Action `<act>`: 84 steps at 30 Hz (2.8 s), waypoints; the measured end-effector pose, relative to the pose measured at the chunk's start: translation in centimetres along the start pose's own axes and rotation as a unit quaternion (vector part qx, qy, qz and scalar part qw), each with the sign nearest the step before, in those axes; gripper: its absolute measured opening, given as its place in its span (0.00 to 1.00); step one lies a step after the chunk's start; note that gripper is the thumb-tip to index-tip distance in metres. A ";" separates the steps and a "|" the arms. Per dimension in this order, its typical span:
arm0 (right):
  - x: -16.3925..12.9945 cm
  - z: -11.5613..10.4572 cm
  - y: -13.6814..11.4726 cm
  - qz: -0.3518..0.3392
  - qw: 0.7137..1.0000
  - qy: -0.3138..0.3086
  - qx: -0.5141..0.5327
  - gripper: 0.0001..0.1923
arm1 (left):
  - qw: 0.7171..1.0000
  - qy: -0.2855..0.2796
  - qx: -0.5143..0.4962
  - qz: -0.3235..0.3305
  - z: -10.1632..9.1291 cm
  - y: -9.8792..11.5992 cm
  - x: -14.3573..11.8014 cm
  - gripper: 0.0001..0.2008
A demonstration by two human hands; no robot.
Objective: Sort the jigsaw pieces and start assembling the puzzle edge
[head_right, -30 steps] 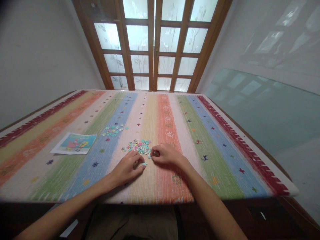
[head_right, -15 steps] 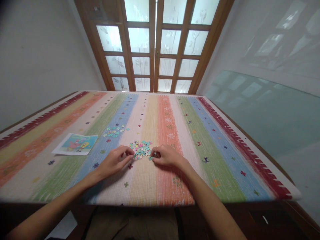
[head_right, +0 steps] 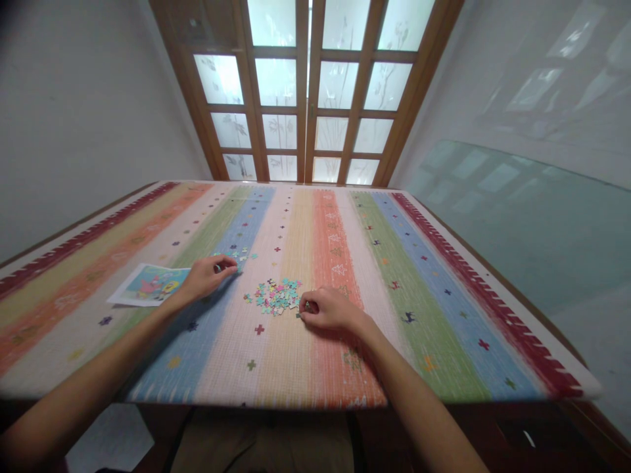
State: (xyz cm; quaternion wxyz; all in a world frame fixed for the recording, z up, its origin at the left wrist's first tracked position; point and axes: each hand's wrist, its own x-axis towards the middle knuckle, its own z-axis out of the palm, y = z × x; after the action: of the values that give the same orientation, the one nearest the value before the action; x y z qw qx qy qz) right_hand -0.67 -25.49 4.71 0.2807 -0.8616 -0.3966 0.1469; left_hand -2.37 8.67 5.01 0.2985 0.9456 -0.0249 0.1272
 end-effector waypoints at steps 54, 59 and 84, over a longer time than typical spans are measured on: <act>0.5 0.0 0.8 0.001 0.964 0.123 0.234 0.15 | 0.937 -0.077 0.051 0.337 4.9 7.6 -6.3 0.09; 0.7 0.1 1.3 0.012 0.967 0.139 0.211 0.15 | 0.933 -0.089 0.073 0.342 6.7 8.7 -5.5 0.08; 0.7 0.4 1.5 0.014 0.975 0.163 0.147 0.16 | 0.991 0.032 0.074 0.105 -1.6 -2.0 -4.3 0.10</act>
State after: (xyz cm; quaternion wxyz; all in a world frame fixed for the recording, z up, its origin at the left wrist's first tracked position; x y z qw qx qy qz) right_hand 0.48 -25.61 3.49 0.4633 -0.8285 -0.3078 0.0649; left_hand -6.63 11.11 4.01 0.2130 0.9527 -0.1049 0.1896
